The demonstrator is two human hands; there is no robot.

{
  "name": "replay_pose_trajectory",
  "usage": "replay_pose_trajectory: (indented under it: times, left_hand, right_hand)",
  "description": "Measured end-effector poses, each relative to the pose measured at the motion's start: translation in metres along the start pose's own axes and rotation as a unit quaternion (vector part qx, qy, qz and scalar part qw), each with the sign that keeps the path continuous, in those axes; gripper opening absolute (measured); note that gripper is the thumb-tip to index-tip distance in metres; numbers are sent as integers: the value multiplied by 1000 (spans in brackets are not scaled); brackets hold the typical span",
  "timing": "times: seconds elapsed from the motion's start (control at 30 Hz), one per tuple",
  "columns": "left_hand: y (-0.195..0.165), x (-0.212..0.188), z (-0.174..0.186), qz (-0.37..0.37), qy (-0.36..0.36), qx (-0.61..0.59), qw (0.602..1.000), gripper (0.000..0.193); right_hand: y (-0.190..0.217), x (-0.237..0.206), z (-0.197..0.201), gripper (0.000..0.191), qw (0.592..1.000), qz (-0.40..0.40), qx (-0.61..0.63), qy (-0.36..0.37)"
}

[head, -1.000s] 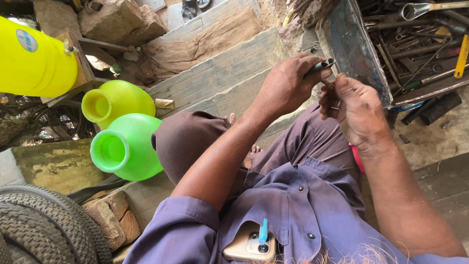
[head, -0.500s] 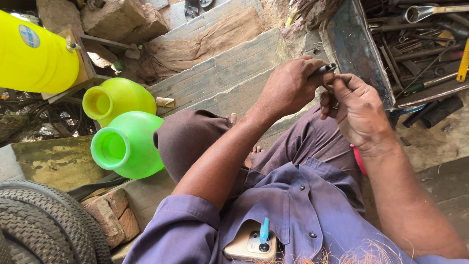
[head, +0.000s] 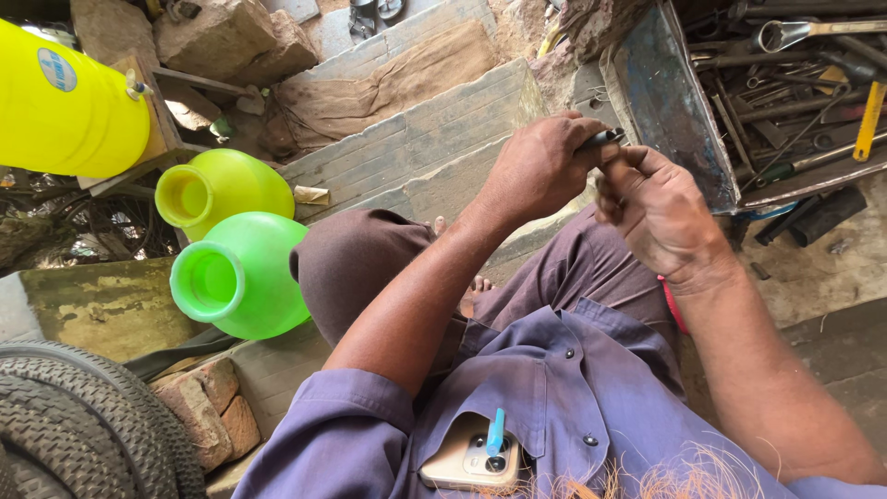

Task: The person sits on the floor and uses pliers to manipulate a small metal part, repeatedly gripping and adjusting it. The person also handles a cylindrical metal piece, inserting and removing the small part from it.

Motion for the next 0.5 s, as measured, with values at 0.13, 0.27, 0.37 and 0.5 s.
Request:
replay_pose_trajectory:
  times: [0.13, 0.27, 0.37, 0.5]
  left_hand:
    - [5, 0, -2, 32, 18, 12, 999, 27]
    - [4, 2, -1, 7, 4, 11, 1000, 27]
    - [9, 3, -4, 58, 41, 3, 997, 29]
    - [4, 4, 1, 35, 23, 16, 999, 27]
  right_hand:
    - [-7, 0, 2, 23, 999, -39, 33, -11]
    - [-6, 0, 0, 25, 999, -36, 39, -7]
    - [-7, 0, -5, 24, 995, -45, 85, 7]
    - [-6, 4, 0, 26, 999, -27, -8, -39]
Point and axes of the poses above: each hand's wrist, its own x-axis towards the middle knuckle, its own z-axis out of the back of the hand, y = z × x, the point moved 6 cm from there along x, towards the middle knuckle, and after that the axes turned 3 degrees about -x, right-handed, at the moved point
